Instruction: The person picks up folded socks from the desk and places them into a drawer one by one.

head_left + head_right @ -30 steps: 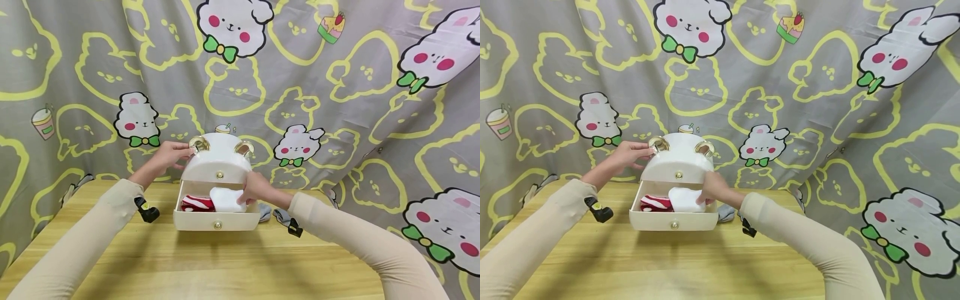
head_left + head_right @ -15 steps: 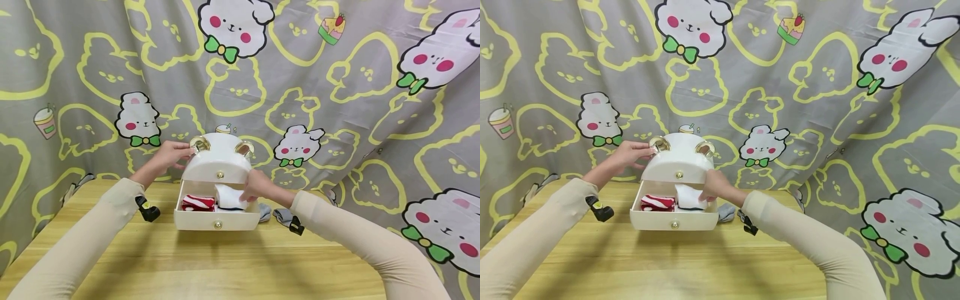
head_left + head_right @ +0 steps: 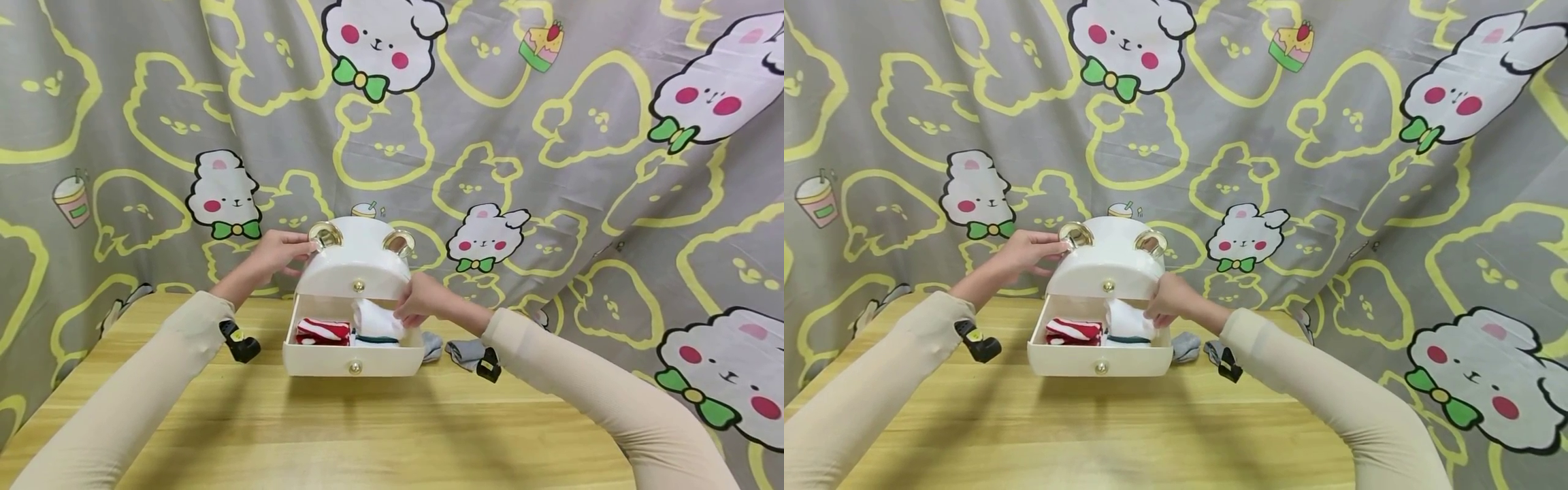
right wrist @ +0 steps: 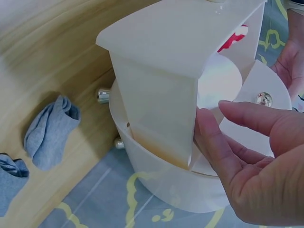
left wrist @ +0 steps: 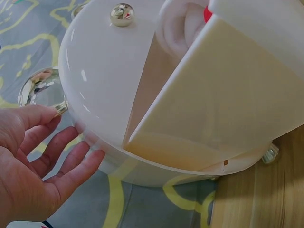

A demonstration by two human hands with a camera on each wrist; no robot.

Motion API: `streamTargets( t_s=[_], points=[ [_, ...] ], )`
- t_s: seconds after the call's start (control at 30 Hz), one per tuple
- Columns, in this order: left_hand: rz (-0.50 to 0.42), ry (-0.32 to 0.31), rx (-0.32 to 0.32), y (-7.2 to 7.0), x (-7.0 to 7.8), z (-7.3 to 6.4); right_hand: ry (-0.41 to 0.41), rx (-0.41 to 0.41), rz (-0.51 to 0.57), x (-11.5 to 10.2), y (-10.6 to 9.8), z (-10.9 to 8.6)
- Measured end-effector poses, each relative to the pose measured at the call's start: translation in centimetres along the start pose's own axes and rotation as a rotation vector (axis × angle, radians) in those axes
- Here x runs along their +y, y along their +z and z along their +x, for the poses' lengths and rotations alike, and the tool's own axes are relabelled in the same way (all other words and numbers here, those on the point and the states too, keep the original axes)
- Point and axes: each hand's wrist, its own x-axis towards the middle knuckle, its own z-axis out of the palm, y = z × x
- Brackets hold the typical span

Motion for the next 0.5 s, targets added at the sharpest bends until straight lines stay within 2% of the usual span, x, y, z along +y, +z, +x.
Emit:
streamTargets(
  t_s=[0.13, 0.23, 0.37, 0.5],
  points=[
    [-0.003, 0.005, 0.001, -0.1, 0.0, 0.0, 0.003, -0.022, 0.032, -0.2, -0.2, -0.2],
    [-0.003, 0.002, -0.004, -0.1, -0.1, 0.0, 0.011, -0.063, 0.101, -0.1, -0.3, -0.2],
    [-0.001, 0.000, -0.009, 0.0, -0.1, -0.1, -0.028, -0.176, 0.217, 0.1, -0.8, -0.6],
    [-0.007, 0.000, -0.006, -0.1, 0.2, -0.1, -0.146, -0.329, 0.304, 0.5, -0.9, -1.4]
  ],
)
